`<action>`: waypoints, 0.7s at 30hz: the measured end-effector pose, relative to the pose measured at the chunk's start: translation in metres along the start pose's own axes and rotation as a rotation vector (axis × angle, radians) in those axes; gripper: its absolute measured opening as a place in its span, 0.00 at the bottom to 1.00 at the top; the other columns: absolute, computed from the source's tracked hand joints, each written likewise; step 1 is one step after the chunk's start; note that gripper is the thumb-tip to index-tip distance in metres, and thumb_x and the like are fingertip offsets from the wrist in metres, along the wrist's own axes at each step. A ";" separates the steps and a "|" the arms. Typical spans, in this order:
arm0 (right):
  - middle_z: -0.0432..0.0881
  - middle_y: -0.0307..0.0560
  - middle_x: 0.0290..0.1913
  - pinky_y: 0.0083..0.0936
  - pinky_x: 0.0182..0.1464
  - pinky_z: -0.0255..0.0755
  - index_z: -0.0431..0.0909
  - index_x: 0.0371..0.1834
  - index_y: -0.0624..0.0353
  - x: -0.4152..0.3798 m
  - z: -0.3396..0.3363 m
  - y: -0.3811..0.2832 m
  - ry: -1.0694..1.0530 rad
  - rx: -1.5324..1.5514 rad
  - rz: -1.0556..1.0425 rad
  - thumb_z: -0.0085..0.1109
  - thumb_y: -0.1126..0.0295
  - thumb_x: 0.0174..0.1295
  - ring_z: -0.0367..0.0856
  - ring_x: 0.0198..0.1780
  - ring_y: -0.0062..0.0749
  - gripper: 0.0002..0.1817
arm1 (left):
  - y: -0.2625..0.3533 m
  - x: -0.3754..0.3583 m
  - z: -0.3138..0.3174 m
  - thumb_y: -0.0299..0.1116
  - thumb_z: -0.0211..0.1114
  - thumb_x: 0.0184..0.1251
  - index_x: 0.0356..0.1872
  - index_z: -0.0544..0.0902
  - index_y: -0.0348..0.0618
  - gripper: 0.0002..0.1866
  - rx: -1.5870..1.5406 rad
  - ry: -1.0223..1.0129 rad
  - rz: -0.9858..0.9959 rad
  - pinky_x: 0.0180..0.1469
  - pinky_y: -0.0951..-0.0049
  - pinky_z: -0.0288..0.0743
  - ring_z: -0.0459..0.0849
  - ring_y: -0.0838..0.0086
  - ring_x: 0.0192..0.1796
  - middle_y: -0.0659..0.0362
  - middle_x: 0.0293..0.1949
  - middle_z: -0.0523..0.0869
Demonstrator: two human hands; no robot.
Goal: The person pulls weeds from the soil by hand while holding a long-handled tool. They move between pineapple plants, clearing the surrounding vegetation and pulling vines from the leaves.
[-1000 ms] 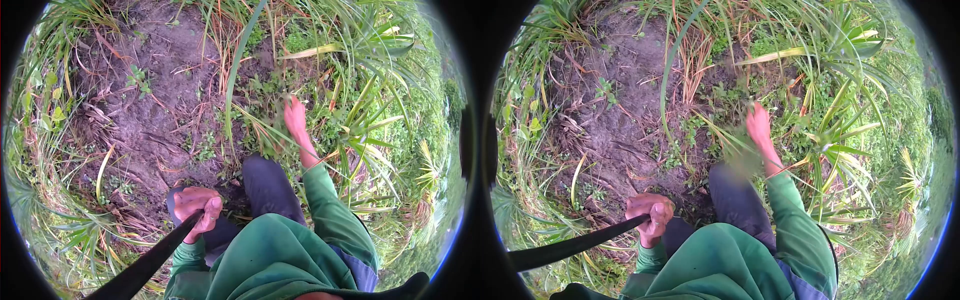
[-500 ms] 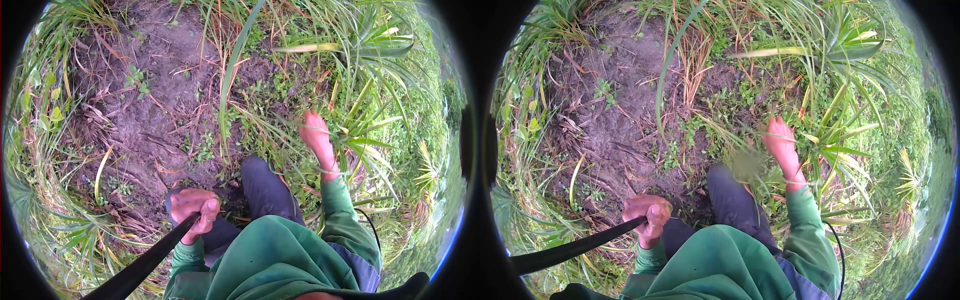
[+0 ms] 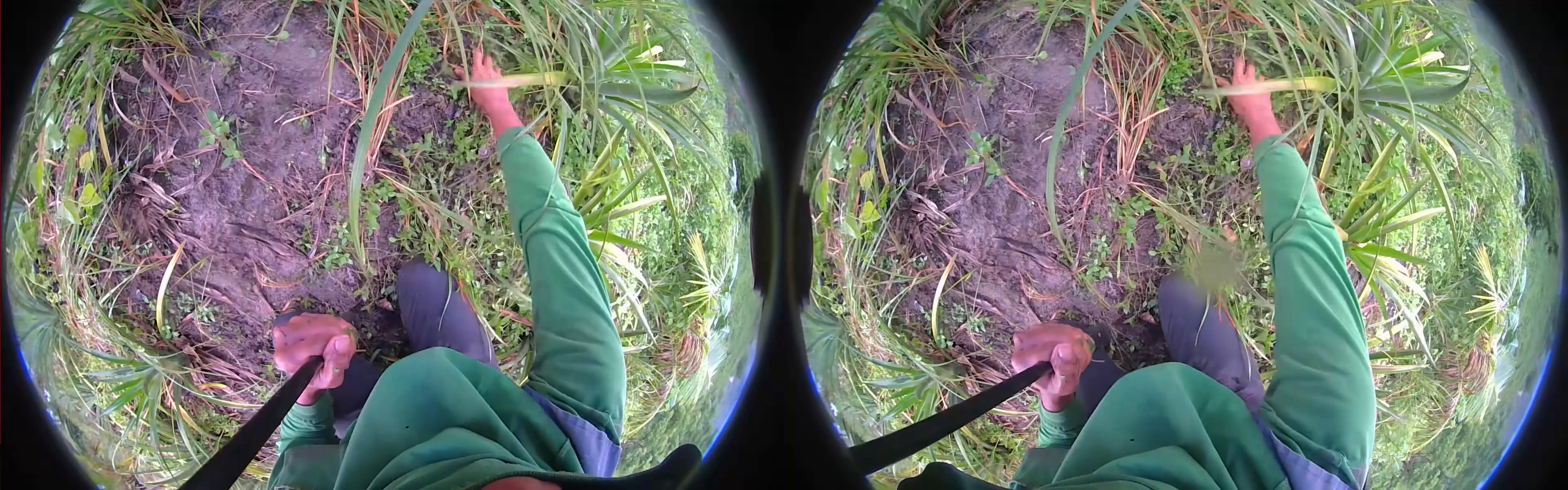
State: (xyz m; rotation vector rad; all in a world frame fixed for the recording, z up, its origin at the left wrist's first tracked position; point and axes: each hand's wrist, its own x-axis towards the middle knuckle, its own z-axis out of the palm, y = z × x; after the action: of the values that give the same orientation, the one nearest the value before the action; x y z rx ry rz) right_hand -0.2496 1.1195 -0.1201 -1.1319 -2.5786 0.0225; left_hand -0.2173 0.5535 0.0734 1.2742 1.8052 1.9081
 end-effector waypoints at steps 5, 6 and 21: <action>0.83 0.69 0.52 0.55 0.54 0.78 0.76 0.52 0.64 -0.044 0.017 0.021 0.010 0.356 -0.035 0.55 0.58 0.76 0.84 0.51 0.66 0.17 | 0.005 0.015 0.017 0.37 0.63 0.77 0.13 0.68 0.40 0.28 0.062 0.041 0.058 0.14 0.72 0.69 0.71 0.75 0.09 0.64 0.10 0.71; 0.84 0.70 0.47 0.54 0.52 0.78 0.77 0.44 0.65 -0.061 0.008 0.015 0.002 0.397 0.003 0.56 0.62 0.75 0.84 0.49 0.65 0.14 | 0.004 0.015 0.016 0.36 0.62 0.77 0.13 0.68 0.40 0.27 0.078 0.042 0.072 0.14 0.72 0.70 0.71 0.75 0.09 0.64 0.10 0.71; 0.69 0.64 0.71 0.62 0.67 0.66 0.68 0.72 0.58 0.027 0.045 0.076 0.285 -0.079 0.070 0.49 0.35 0.73 0.73 0.68 0.67 0.39 | -0.001 0.025 0.022 0.37 0.63 0.76 0.19 0.72 0.40 0.22 0.072 0.004 0.035 0.20 0.71 0.76 0.76 0.74 0.12 0.61 0.13 0.77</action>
State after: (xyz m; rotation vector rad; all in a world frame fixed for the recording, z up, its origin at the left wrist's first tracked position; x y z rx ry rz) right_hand -0.2259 1.1964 -0.1658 -1.1604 -2.3049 -0.2106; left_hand -0.2171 0.5866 0.0805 1.3351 1.8818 1.8799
